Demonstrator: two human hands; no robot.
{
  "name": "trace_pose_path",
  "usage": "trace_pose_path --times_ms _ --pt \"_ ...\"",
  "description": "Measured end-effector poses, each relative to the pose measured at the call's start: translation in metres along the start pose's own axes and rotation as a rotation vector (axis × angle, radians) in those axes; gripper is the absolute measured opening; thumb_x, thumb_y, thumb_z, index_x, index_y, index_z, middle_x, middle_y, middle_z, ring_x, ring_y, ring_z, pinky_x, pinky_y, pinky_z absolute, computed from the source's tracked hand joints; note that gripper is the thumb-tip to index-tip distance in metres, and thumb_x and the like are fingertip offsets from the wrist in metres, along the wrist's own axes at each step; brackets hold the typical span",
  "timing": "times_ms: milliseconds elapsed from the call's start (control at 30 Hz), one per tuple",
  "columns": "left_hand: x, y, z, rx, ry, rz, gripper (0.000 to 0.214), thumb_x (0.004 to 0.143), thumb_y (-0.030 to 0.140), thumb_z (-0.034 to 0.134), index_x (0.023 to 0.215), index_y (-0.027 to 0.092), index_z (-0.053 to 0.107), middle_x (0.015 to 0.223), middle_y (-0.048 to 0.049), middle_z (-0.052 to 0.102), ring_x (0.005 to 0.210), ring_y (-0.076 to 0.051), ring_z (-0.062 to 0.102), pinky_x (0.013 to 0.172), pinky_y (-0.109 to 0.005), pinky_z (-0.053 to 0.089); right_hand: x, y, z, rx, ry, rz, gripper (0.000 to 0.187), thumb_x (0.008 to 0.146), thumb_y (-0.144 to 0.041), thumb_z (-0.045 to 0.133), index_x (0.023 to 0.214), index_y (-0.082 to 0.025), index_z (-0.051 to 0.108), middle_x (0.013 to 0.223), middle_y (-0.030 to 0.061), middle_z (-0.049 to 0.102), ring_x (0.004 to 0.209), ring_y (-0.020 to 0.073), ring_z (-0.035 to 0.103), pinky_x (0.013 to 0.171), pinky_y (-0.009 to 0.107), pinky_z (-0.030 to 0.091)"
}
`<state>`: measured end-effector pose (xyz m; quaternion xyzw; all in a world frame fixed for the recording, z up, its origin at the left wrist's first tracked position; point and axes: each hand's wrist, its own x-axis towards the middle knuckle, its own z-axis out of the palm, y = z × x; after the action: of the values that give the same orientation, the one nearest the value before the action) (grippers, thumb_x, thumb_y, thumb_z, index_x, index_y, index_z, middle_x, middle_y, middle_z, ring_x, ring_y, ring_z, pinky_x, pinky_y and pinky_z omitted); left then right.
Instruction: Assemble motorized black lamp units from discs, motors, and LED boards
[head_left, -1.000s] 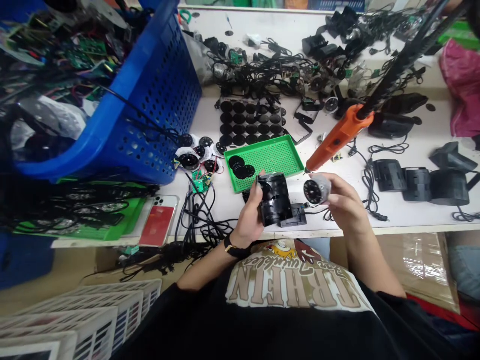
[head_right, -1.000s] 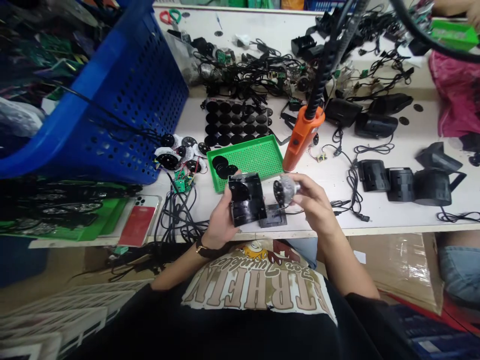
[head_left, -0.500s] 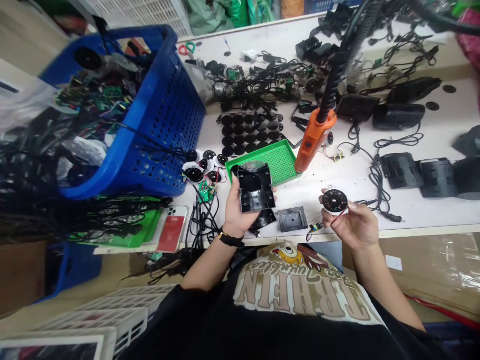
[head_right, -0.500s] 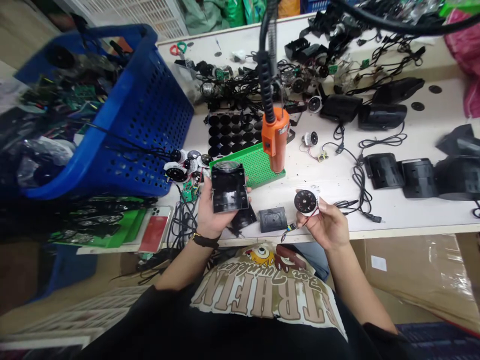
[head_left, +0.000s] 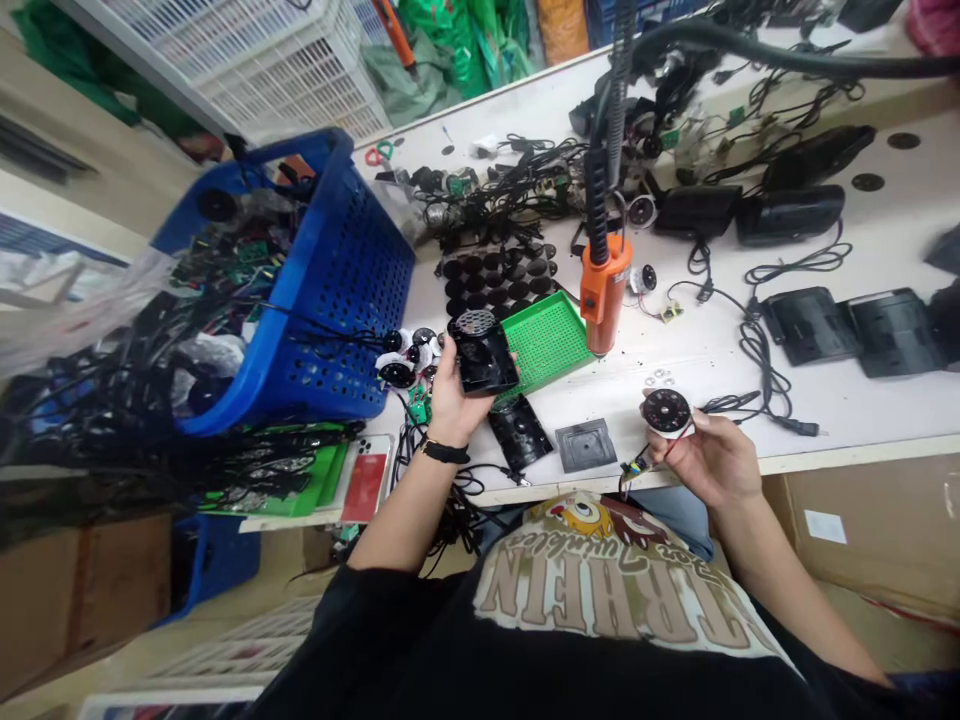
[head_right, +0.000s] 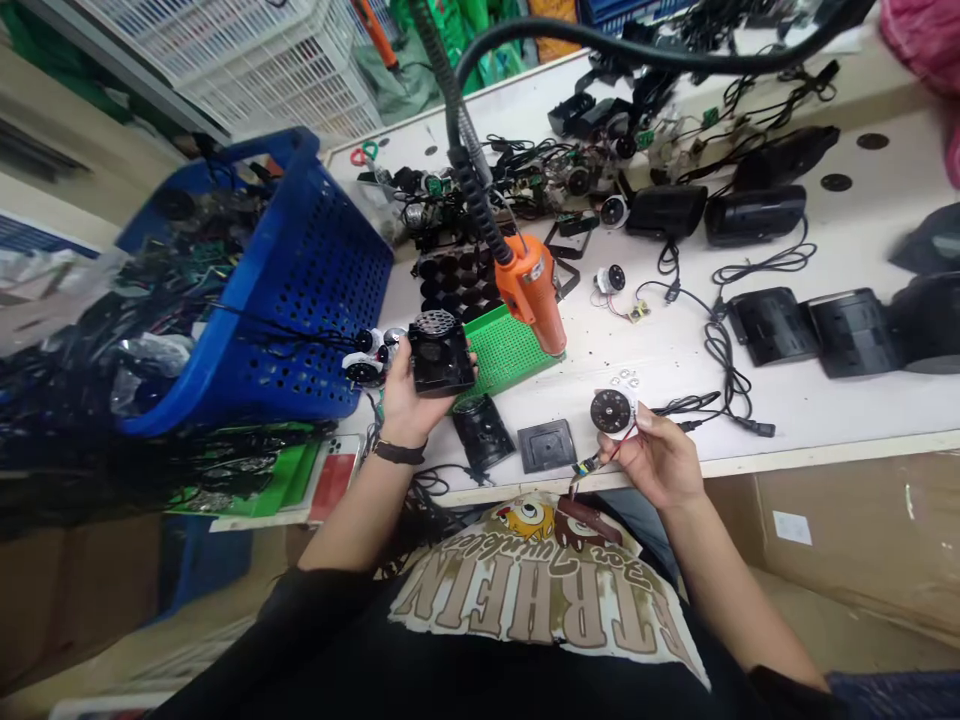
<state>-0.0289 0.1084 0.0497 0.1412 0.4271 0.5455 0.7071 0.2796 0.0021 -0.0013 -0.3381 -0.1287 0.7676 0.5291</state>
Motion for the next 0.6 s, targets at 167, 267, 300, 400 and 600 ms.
trace_pose_path --times_ms 167,267,300,400,600 --pt "0.010 0.002 -0.001 0.056 0.030 -0.051 0.057 0.108 0.056 0.033 0.111 0.014 0.072 0.099 -0.0128 0.080 0.092 -0.026 0.078 0.092 -0.047 0.062 -0.003 0.000 -0.002 0.021 0.062 0.003 0.024 0.074 -0.032 0.067 0.091 -0.019 0.076 0.082 0.0046 0.069 0.063 0.0183 0.061 0.053 0.032 0.057" --pt "0.014 0.003 -0.003 0.069 0.018 -0.070 0.058 0.109 0.055 0.033 0.110 0.013 0.072 0.098 -0.0134 0.080 0.094 -0.027 0.078 0.094 -0.048 0.062 -0.003 0.001 -0.002 0.023 0.078 0.004 0.019 0.073 -0.032 0.067 0.085 -0.019 0.075 0.082 0.0046 0.069 0.062 0.0178 0.061 0.052 0.032 0.056" --pt "0.016 0.002 -0.003 0.072 0.011 -0.071 0.057 0.109 0.054 0.033 0.109 0.013 0.073 0.098 -0.0133 0.080 0.094 -0.026 0.078 0.095 -0.048 0.061 -0.002 0.002 -0.002 0.025 0.081 0.005 0.019 0.073 -0.032 0.068 0.084 -0.019 0.075 0.081 0.0046 0.069 0.062 0.0175 0.061 0.053 0.032 0.056" --pt "0.024 0.001 -0.004 0.090 0.001 -0.031 0.045 0.109 0.048 0.044 0.108 0.014 0.074 0.101 -0.0119 0.080 0.095 -0.023 0.078 0.100 -0.044 0.059 -0.001 0.003 -0.001 0.033 0.085 0.015 0.017 0.073 -0.033 0.069 0.081 -0.019 0.073 0.079 0.0037 0.068 0.061 0.0167 0.061 0.053 0.031 0.056" --pt "0.040 0.006 0.013 0.142 -0.051 0.051 0.030 0.107 0.037 0.053 0.114 0.016 0.073 0.108 -0.0100 0.081 0.099 -0.020 0.078 0.103 -0.037 0.057 0.001 0.005 0.002 -0.011 0.063 0.016 0.023 0.072 -0.036 0.069 0.088 -0.019 0.071 0.077 0.0021 0.065 0.062 0.0156 0.061 0.053 0.029 0.055"
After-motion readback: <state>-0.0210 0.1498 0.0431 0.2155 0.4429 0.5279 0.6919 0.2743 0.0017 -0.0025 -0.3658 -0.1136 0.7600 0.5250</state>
